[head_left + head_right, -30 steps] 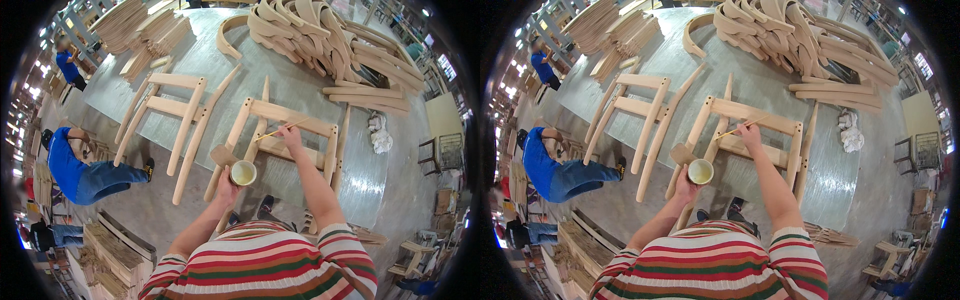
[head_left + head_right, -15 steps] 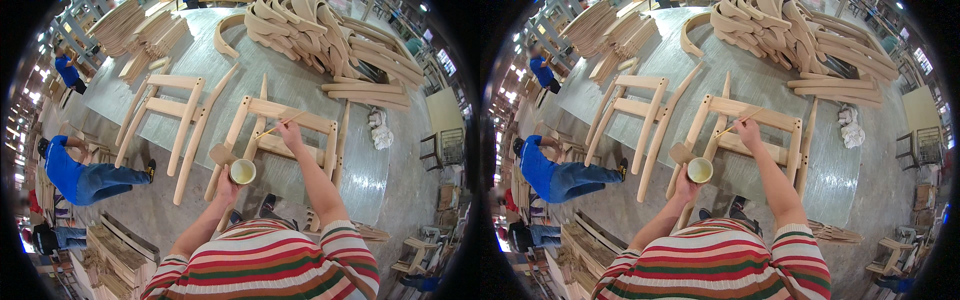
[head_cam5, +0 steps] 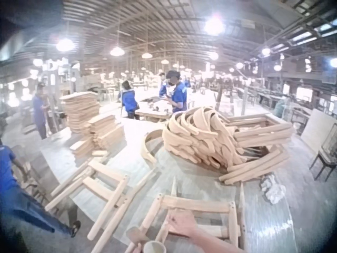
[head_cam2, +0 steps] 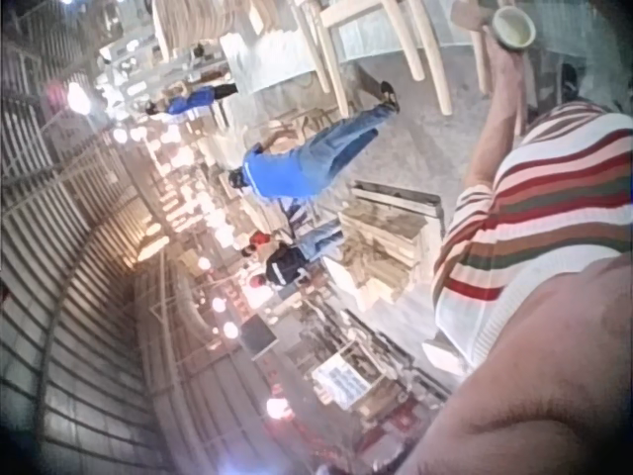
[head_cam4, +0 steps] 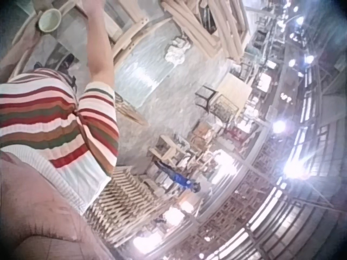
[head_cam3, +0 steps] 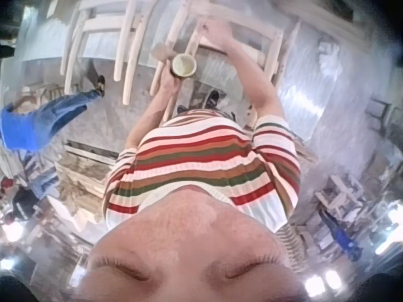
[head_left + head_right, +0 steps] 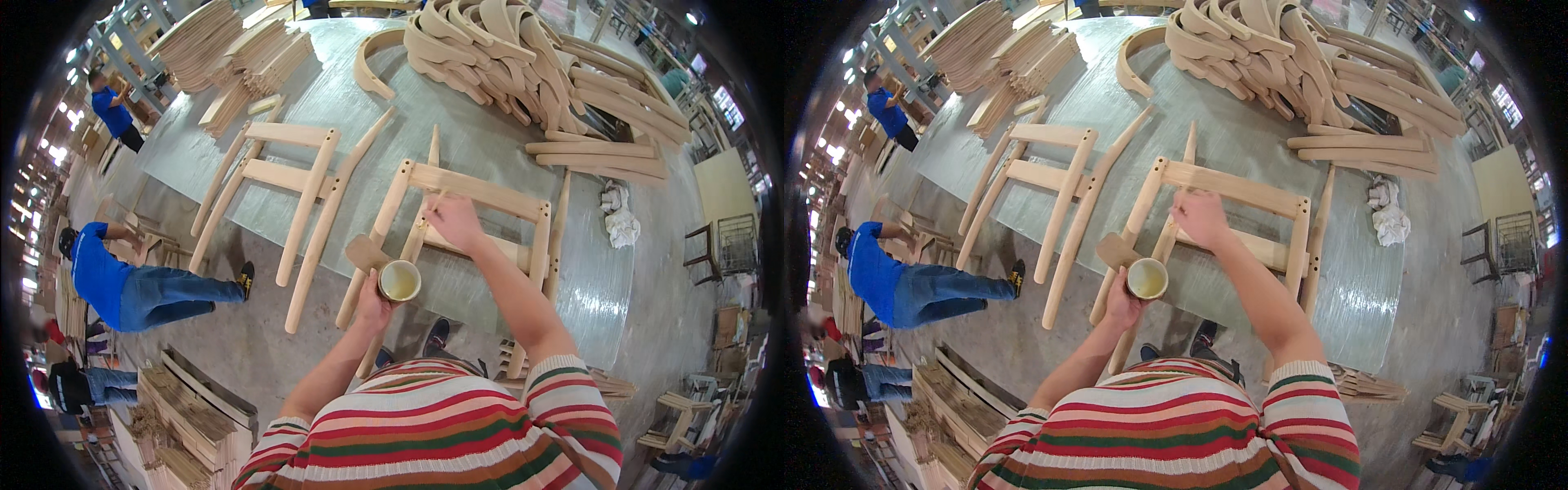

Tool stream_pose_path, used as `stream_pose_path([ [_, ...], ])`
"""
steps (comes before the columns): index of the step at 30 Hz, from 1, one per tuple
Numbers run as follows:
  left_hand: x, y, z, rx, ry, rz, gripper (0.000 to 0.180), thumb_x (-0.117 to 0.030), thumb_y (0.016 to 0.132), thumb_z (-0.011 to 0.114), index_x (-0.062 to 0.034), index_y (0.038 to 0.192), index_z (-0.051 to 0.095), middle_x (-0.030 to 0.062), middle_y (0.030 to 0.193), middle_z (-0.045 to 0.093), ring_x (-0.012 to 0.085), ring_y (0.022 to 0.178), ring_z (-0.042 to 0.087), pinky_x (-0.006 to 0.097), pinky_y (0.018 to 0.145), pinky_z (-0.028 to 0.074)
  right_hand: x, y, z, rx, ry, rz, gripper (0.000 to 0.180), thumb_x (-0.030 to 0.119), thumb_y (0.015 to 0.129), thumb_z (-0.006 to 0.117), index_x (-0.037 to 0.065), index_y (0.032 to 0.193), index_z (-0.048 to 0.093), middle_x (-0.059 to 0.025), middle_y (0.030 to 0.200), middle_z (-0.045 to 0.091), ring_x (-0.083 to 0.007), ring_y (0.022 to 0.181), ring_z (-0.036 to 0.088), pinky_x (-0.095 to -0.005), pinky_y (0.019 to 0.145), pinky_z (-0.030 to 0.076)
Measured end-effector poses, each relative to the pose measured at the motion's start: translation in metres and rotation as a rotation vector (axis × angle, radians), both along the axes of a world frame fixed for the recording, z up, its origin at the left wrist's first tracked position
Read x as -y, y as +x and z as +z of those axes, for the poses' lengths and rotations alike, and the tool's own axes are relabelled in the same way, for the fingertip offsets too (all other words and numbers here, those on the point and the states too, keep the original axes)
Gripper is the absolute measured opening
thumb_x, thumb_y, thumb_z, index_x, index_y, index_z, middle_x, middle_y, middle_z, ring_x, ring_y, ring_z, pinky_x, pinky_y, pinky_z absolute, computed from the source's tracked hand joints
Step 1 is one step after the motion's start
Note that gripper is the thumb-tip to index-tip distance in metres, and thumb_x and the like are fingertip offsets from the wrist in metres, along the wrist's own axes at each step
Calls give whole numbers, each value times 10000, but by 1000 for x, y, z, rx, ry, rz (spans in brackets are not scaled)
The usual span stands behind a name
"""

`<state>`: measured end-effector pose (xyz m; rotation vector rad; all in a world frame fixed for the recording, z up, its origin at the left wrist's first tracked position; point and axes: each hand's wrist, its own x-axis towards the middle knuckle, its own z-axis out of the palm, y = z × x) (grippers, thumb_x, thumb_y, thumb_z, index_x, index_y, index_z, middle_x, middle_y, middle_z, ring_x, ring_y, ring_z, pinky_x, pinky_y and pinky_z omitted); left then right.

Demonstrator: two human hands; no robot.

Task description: The person applies glue to wooden chair components using a brush and a small container. They dip the brush into the container and apply the substance to joints and edges of chair frames and curved backrest pieces. The person handles multiple parts one at a time, placing them on the table after treatment.

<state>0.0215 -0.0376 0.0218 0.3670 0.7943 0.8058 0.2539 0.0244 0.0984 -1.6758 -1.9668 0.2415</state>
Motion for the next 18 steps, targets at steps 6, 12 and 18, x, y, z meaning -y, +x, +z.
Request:
stream_pose_path([
  [6,-1,6,-4,23,-3,-18,398,-402,983,305,-100,1202,443,67,1140,579,206,988,607,393,763,541,10,38,-47,-1122,-2,-449,148,173,848,597,35,816,554,-99,790,650,-170,648,599,-284,638,485],
  [12,0,2,-2,-15,-10,-19,417,-414,979,312,-89,1202,449,75,1152,576,216,986,608,406,781,533,24,32,-59,-1242,-123,-534,152,162,862,592,27,813,542,-100,746,636,-133,652,587,-258,628,476],
  [18,-1,3,2,-43,-15,-14,443,-413,980,301,-62,1188,473,108,1158,577,258,1019,598,456,824,520,23,29,-63,-1359,-187,-557,174,246,867,592,93,843,511,-60,752,648,-115,631,593,-258,513,419],
])
